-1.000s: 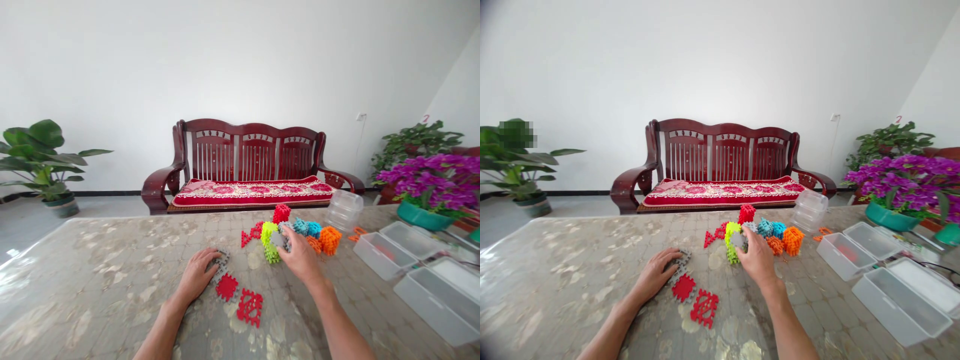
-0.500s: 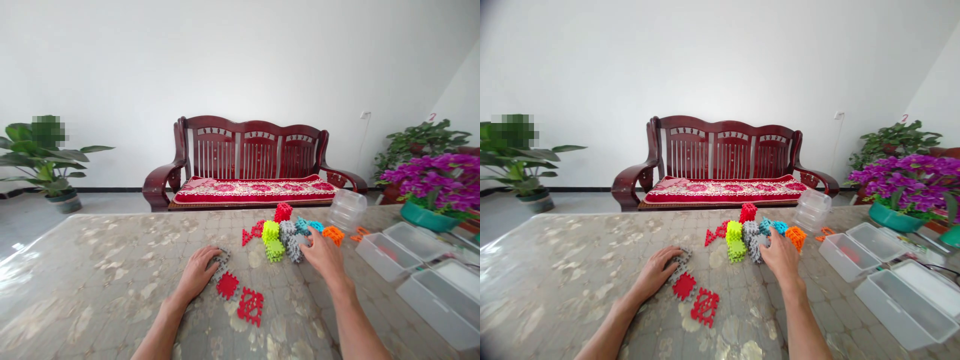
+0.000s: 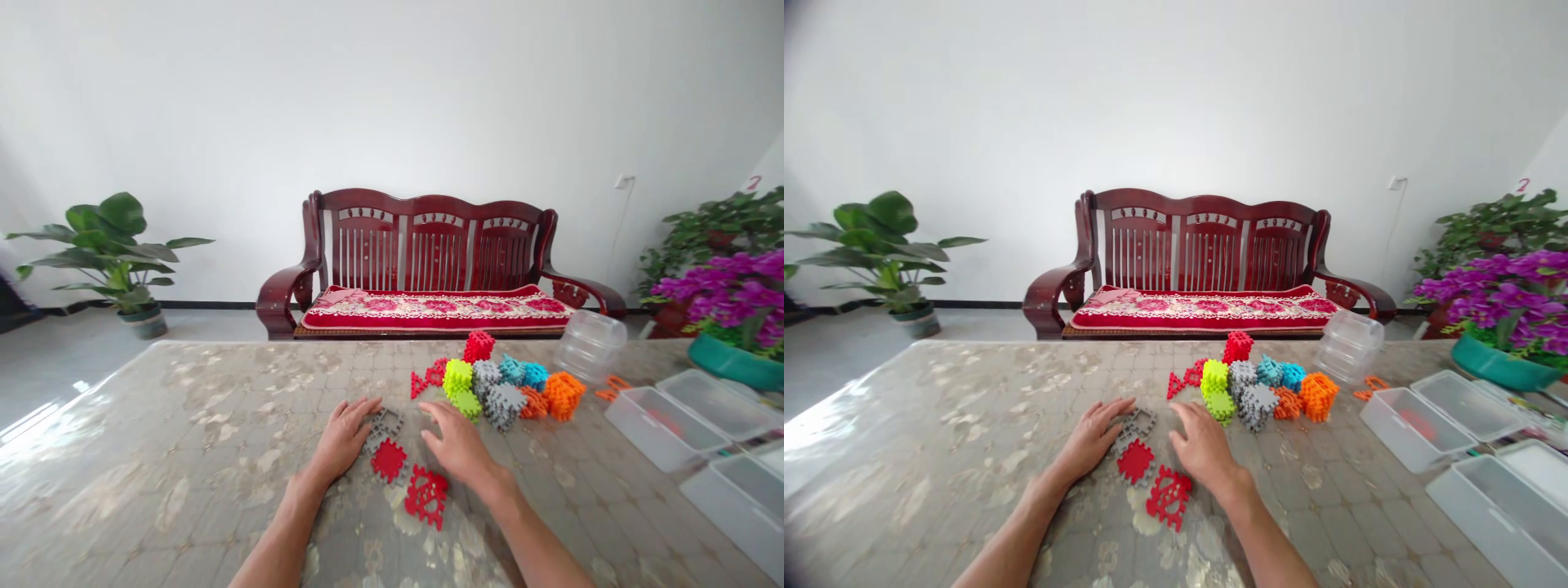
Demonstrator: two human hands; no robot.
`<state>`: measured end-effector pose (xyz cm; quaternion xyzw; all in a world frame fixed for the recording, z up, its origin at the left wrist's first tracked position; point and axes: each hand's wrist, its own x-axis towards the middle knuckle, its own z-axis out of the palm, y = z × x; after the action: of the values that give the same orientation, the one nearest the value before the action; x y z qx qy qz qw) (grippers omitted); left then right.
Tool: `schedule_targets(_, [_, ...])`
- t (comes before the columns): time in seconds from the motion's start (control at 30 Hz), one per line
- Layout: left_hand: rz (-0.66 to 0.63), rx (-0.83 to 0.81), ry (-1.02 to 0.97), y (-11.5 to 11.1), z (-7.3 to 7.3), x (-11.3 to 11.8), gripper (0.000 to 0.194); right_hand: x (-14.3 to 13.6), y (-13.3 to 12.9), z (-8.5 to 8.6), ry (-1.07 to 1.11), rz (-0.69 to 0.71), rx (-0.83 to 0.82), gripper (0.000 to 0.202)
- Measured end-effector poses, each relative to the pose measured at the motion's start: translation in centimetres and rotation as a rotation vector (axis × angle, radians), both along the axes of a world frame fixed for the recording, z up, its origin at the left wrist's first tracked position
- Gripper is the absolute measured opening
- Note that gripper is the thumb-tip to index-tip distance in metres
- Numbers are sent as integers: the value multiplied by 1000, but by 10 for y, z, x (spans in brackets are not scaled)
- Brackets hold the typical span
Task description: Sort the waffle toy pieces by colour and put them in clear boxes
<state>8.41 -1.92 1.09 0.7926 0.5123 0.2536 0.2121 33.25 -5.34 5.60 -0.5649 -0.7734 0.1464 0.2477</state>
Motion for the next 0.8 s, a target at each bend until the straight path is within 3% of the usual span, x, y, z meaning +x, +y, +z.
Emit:
schedule_targets(0.27, [-144,-40,-47,-1,-5,6,58,-25,5,-18,-61,70,8,56])
schedule_targets(0.5, [17,-26,-251,4,-7,7,52,-23,0,-21,-78,4,52,54])
schedule_targets(0.63, [84,-26,-298,6,-10,6,51,-7,-1,-8,-2,-97,120,56])
schedule_targets(0.8, [63,-7,-217,8,-10,5,40,51,7,26,36,-344,165,56])
